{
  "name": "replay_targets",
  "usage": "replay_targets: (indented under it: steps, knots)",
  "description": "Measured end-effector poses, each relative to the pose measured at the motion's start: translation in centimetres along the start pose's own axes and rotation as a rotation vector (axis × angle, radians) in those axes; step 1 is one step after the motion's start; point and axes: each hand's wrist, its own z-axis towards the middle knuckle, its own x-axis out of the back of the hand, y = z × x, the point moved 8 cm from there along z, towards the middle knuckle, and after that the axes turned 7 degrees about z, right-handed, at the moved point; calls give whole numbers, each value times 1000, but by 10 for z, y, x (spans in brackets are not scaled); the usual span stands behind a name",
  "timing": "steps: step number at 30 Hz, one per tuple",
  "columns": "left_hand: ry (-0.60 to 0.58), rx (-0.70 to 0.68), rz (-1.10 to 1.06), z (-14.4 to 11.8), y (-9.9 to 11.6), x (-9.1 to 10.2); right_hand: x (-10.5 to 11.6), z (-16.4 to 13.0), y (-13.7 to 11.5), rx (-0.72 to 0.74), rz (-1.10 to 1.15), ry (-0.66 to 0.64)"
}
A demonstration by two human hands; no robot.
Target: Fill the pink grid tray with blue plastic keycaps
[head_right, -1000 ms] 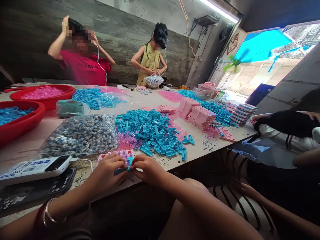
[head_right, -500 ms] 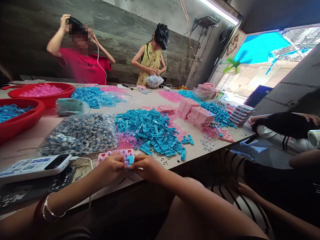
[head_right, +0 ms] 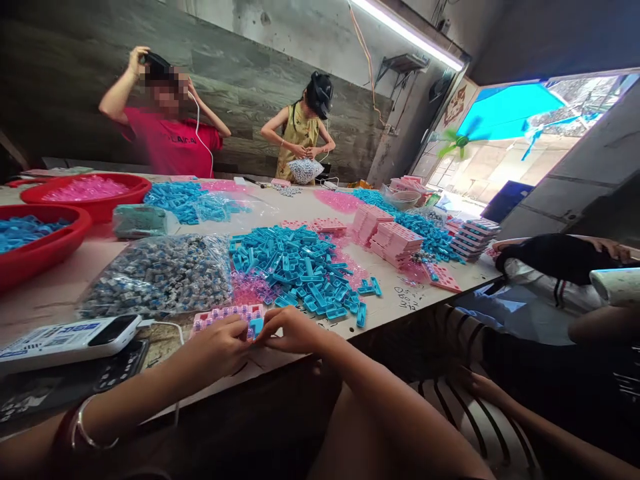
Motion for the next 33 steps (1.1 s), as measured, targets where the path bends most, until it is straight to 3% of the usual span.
replay_targets:
  steps: [3, 5, 7, 10, 12, 20, 26, 33]
  knots:
    - [-31, -27, -209, -1, -25, 11, 36, 6, 28, -131, -56, 142]
    - [36, 94, -199, -4, -63, 24, 67, 4, 50, -243, -247, 307]
    - [86, 243, -142, -10, -106, 31, 88, 2, 69, -325, -439, 384]
    - [83, 387, -105, -23, -154, 25, 101, 4, 88, -372, -549, 414]
    - [88, 425, -103, -29, -170, 18, 101, 9, 95, -381, -570, 403]
    - [136, 437, 53, -36, -169, 11, 85, 31, 113, -421, -669, 315]
    - [159, 425, 79, -34, -166, 11, 95, 29, 135, -468, -733, 316]
    - [142, 514, 115, -42, -183, 1, 103, 47, 153, -476, -754, 276]
